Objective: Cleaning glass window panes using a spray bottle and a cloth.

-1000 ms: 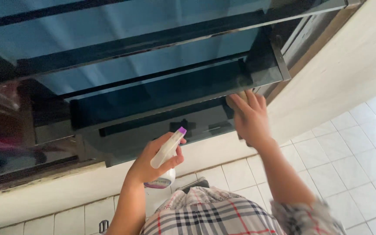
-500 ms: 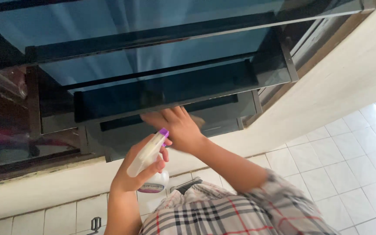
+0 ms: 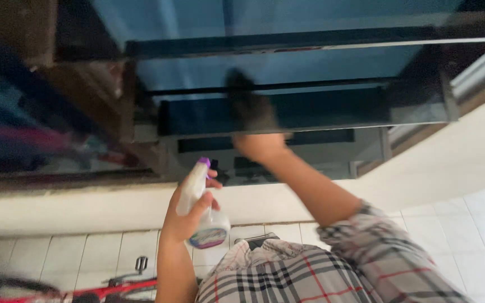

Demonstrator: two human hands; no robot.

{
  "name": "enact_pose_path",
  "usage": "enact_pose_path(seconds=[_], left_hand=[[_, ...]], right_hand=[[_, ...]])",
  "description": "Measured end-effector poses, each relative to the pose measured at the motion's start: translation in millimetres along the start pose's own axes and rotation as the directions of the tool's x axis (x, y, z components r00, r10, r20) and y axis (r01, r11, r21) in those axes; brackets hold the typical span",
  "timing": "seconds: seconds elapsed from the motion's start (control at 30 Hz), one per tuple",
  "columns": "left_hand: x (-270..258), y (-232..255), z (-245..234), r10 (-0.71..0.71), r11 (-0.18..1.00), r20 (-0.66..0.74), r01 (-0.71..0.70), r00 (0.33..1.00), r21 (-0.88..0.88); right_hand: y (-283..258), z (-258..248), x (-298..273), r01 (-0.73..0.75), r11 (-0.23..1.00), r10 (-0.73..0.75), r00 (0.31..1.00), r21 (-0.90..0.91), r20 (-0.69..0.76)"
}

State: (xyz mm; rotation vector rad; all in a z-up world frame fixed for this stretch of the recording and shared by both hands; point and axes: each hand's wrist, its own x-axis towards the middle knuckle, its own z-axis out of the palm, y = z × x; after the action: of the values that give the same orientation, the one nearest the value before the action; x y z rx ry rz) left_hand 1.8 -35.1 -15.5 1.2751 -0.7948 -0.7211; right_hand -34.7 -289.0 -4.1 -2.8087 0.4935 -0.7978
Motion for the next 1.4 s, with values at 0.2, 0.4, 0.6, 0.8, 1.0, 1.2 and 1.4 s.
enact_pose_path(seconds=[0.2, 0.4, 0.6, 0.8, 1.0, 1.2, 1.4], left_hand=[[-6.5, -16.0, -14.9, -0.09, 0.996, -0.264, 0.085, 0.96, -0.032], [-23.0, -21.2, -28.7, -0.075, 0.997, -0.426, 0.059, 0.902, -0.051], [-34.3, 0.5, -8.3, 0.032, 0.998, -0.404, -0.053, 0.914, -0.039], [-37.2, 11.8, -18.6, 0.084, 0.994, -0.411, -0.104, 0.908, -0.026], [-39.3, 0.1, -31.9, -0.049, 0.999, -0.431, 0.045, 0.901, -0.02], [-34.6, 10.4, -13.4, 0.05, 0.999, -0.388, -0.052, 0.92, 0.005], [-12.9, 20.4, -3.1, 0.035, 0.998, -0.222, -0.047, 0.974, -0.047]], right_hand=[[-40.2, -13.7, -26.4, 0.337, 0.916, -0.337, 0.941, 0.217, -0.041], [-14.3, 6.8, -17.3, 0.201, 0.974, -0.204, 0.979, 0.103, 0.025], [-103.5, 59.3, 24.4, 0.263, 0.951, -0.284, 0.951, 0.164, 0.121], [-59.2, -41.1, -48.0, 0.589, 0.747, -0.63, 0.775, 0.309, 0.046], [1.6, -20.3, 1.5, 0.214, 0.971, -0.192, 0.965, -0.109, 0.181], [-112.6, 15.0, 0.5, 0.239, 0.965, -0.26, 0.862, 0.103, 0.436], [-47.4, -17.0, -51.2, 0.532, 0.835, -0.545, 0.835, 0.141, 0.078]])
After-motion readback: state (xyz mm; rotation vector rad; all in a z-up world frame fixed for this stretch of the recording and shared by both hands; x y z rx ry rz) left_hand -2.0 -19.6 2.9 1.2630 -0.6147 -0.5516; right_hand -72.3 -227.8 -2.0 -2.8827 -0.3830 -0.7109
